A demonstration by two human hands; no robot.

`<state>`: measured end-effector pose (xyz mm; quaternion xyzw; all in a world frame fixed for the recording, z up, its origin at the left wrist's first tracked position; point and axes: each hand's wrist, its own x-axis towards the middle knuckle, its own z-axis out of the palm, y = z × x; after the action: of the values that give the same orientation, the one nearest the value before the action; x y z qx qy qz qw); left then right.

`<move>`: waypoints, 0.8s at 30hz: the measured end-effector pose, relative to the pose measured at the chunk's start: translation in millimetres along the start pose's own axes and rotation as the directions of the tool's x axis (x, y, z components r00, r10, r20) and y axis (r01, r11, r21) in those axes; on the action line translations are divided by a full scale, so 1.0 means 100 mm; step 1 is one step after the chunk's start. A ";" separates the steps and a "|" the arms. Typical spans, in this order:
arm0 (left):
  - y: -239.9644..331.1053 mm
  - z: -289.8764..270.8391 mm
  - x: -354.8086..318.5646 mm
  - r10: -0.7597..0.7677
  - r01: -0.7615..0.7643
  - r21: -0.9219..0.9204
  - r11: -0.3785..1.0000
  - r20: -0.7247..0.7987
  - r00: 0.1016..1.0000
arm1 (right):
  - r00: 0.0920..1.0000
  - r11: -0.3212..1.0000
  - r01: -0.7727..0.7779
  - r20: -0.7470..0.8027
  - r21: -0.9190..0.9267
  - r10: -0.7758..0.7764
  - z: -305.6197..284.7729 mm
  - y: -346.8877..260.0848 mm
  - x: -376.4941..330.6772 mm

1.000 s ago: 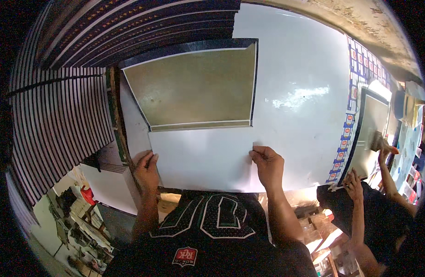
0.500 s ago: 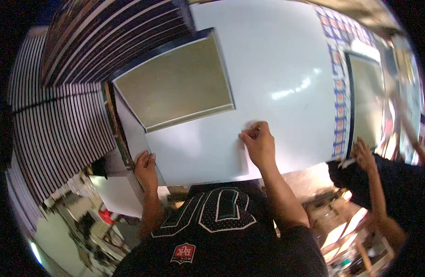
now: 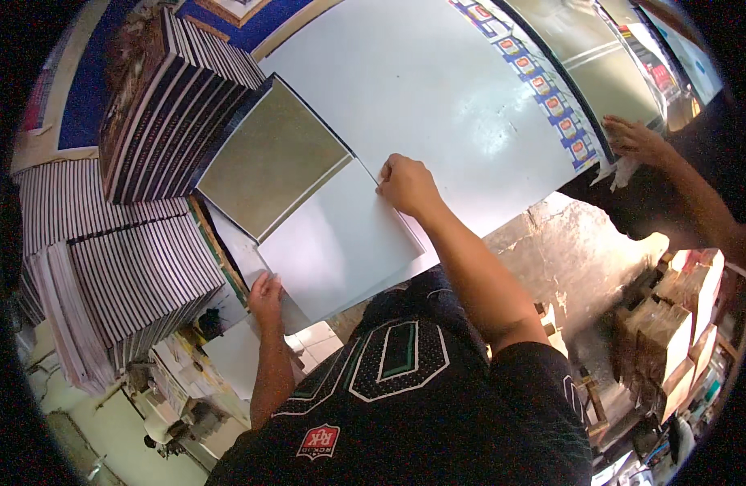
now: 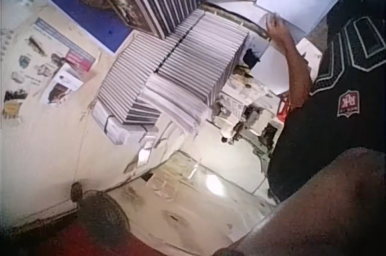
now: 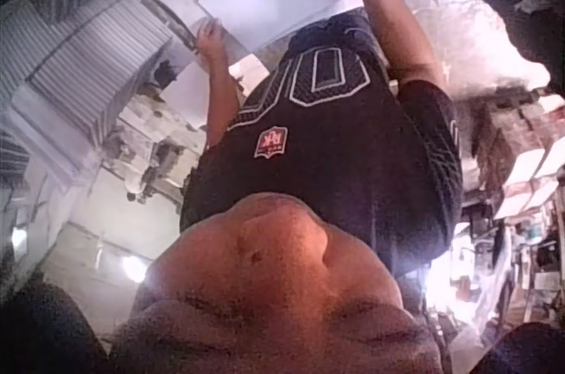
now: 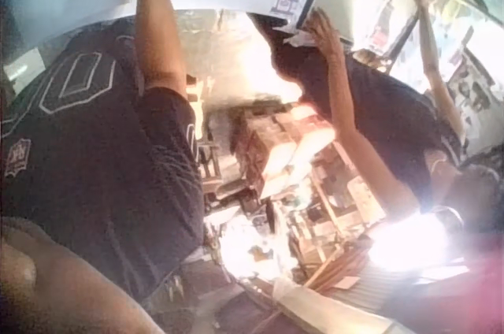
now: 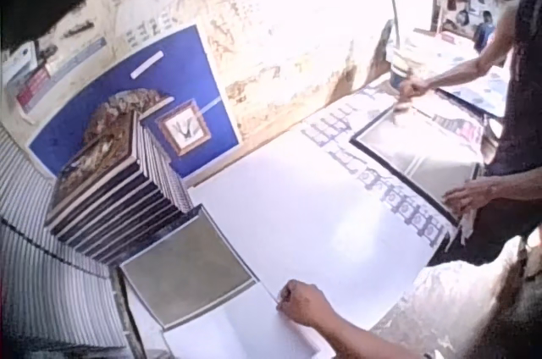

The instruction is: The person places paper inserts into book folders, folds them closed, and stacks the completed items on a table.

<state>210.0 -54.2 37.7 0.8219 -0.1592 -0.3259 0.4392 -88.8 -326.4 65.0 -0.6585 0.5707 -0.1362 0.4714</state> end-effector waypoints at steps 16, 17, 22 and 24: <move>-0.07 0.07 0.05 -0.025 0.021 -0.042 0.999 -0.078 0.997 | 0.998 0.993 0.049 0.042 -0.109 -0.045 -0.01 0.04 0.12; -0.06 0.07 0.05 -0.018 0.015 -0.039 0.999 -0.075 0.997 | 0.998 0.995 0.064 0.028 -0.074 -0.062 0.00 0.04 0.12; -0.05 0.05 0.07 -0.004 0.002 -0.045 0.999 -0.056 0.998 | 0.996 0.991 0.082 -0.025 -0.109 -0.085 0.07 0.10 0.13; -0.05 0.05 0.09 -0.007 0.006 -0.021 1.000 -0.042 0.999 | 0.996 0.991 0.077 -0.033 -0.107 -0.081 0.10 0.11 0.16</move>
<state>212.8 -59.0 27.9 0.8244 -0.1437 -0.3117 0.4500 -83.5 -334.9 46.0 -0.7019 0.5591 -0.1364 0.4196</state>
